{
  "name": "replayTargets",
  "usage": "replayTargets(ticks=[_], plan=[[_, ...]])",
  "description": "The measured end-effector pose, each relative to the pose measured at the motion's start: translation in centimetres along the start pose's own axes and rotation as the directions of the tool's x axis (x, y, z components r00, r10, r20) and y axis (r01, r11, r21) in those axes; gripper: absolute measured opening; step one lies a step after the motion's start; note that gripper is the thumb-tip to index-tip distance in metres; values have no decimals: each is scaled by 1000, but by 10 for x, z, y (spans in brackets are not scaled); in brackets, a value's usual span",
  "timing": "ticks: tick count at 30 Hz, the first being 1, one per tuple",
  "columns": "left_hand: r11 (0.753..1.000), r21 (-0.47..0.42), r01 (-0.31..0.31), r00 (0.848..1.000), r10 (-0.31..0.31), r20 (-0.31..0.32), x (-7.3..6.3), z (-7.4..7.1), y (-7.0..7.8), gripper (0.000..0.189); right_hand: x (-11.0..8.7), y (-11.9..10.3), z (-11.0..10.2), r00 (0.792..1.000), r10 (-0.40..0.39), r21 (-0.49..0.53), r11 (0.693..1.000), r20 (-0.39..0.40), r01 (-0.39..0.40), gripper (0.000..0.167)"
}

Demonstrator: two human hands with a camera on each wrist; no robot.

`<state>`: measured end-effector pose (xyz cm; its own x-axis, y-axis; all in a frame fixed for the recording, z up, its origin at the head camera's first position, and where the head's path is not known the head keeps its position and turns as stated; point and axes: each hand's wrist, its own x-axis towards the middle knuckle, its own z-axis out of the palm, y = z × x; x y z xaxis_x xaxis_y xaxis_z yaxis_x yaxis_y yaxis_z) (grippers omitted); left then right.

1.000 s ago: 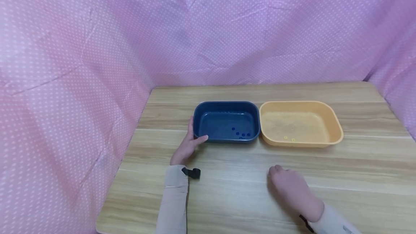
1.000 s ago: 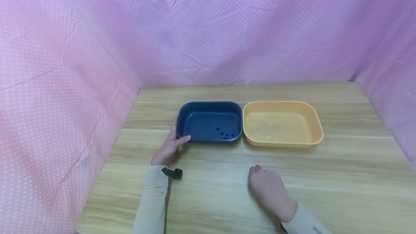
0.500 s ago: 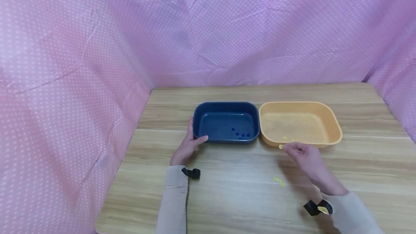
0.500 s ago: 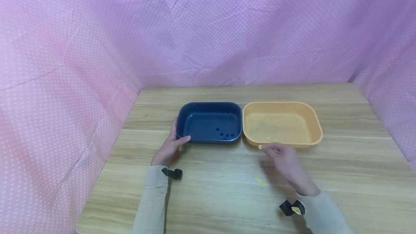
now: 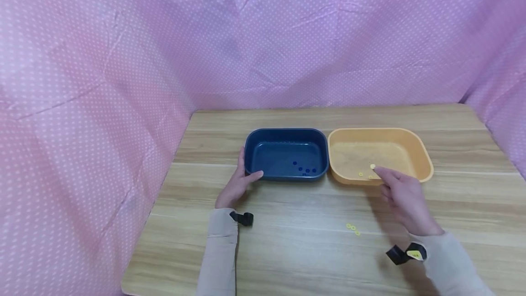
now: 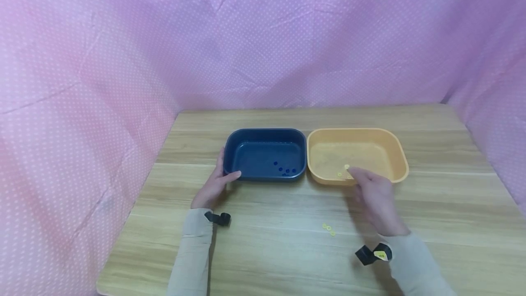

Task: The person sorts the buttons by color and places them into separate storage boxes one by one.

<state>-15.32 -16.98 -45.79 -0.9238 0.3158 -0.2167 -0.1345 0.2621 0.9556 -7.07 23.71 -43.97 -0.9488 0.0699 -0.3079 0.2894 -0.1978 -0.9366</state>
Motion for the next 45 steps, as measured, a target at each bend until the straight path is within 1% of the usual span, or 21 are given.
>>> replayTargets(ticks=[4,5,11,14,18,22,25,26,33,41,43,45], plan=[[1000,9,0,1000,0,1,1,0,0,103,1,-3,-3,1000,2,125,992,-13,-1,21],[1000,11,0,1000,0,2,2,-1,-2,103,1,-3,-3,1000,7,153,988,-21,-3,21],[1000,19,-9,1000,9,-9,14,-3,-22,101,3,-7,-4,997,19,285,959,-80,5,26],[999,25,-28,999,29,-26,16,-3,-28,101,3,-7,-3,995,9,334,942,-98,24,26],[998,21,-51,998,52,-46,16,-1,-30,101,3,-7,-4,994,-3,363,931,-109,42,26],[998,8,-61,996,61,-64,15,0,-30,100,3,-7,-5,992,-7,367,929,-123,52,32],[998,3,-63,996,63,-70,14,1,-30,100,4,-6,-5,992,-13,382,922,-128,61,38],[998,0,-62,996,62,-70,14,1,-30,100,4,-6,-6,992,-15,396,916,-125,63,37],[999,4,-42,998,42,-46,14,0,-29,99,3,-4,-7,987,-20,429,899,-158,87,31],[1000,-11,11,1000,-11,-8,13,-3,-19,100,4,-4,-7,985,-29,457,883,-170,105,30],[1000,-15,8,1000,-8,-9,13,-3,-19,101,4,-5,-7,984,-28,465,878,-178,109,29],[1000,-13,-7,1000,7,-16,13,-2,-21,100,3,-5,-8,982,-23,471,875,-188,110,26]])
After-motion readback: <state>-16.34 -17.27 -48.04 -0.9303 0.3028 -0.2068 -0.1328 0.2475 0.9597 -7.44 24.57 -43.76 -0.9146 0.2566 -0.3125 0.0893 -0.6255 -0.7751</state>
